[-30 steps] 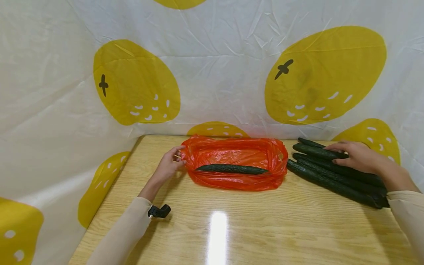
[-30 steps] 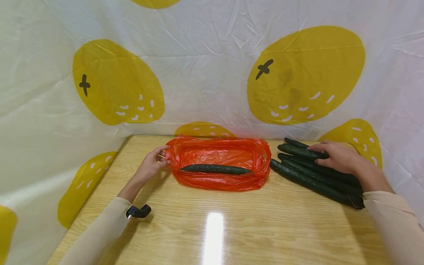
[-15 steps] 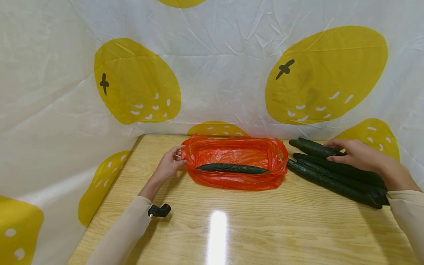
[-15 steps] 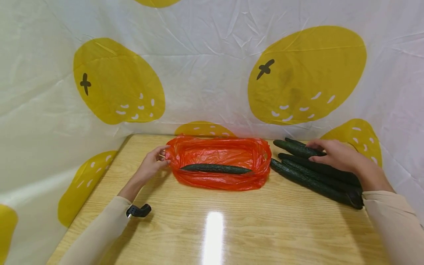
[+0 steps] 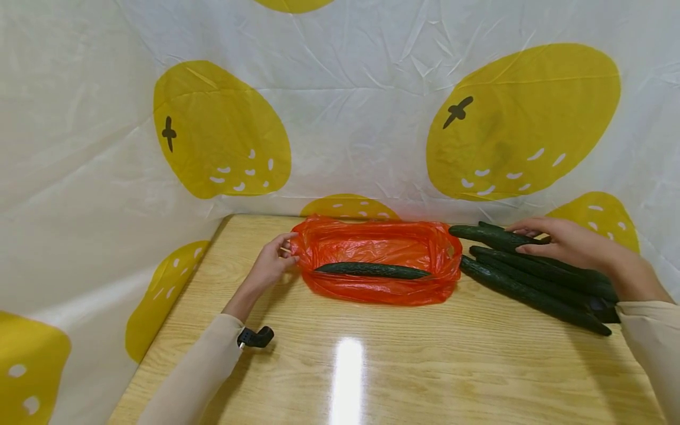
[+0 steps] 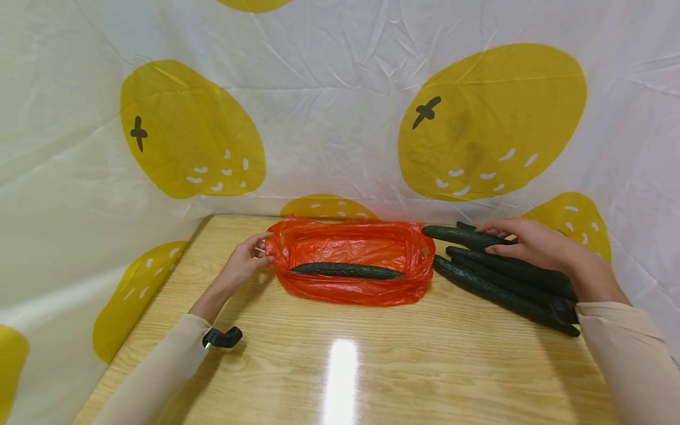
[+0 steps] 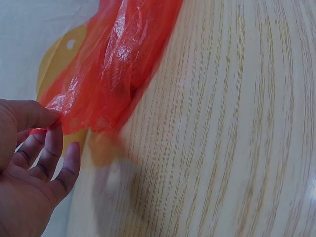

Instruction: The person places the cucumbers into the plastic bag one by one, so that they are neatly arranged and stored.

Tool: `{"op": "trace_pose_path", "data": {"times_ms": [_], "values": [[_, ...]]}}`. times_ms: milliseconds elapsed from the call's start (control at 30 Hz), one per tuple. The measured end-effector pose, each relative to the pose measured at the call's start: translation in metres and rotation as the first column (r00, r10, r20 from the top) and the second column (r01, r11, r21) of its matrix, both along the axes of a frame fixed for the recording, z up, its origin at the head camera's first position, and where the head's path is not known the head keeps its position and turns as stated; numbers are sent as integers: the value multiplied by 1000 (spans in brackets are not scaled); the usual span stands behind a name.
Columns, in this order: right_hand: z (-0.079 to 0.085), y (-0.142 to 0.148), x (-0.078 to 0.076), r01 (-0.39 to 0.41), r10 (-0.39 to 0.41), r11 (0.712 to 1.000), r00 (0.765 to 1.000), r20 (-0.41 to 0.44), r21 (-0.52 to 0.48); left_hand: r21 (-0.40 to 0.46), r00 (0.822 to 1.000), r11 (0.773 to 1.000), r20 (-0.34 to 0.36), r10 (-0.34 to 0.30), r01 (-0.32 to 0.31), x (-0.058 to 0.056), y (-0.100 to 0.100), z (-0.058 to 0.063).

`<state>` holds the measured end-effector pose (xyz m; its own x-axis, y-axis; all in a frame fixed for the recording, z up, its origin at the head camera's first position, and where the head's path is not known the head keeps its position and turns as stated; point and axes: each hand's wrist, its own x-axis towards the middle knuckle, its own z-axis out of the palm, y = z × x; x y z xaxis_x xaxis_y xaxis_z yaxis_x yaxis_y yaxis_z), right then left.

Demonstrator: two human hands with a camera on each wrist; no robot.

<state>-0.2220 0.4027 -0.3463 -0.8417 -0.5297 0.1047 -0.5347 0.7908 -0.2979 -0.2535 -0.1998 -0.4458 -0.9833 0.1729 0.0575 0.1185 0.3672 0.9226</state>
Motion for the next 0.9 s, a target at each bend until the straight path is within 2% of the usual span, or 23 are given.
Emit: {"op": "trace_pose_path", "data": {"times_ms": [333, 633, 900], "values": [[9, -20, -3, -39, 43, 997, 997, 66, -63, 5, 1000, 1000, 0, 0, 0, 2, 1, 1], [14, -40, -8, -54, 62, 996, 992, 111, -71, 3, 1000, 1000, -11, -5, 5, 2, -1, -1], [16, -52, -12, -71, 93, 990, 980, 178, -125, -3, 1000, 1000, -20, -11, 11, 0, -1, -1]]}}
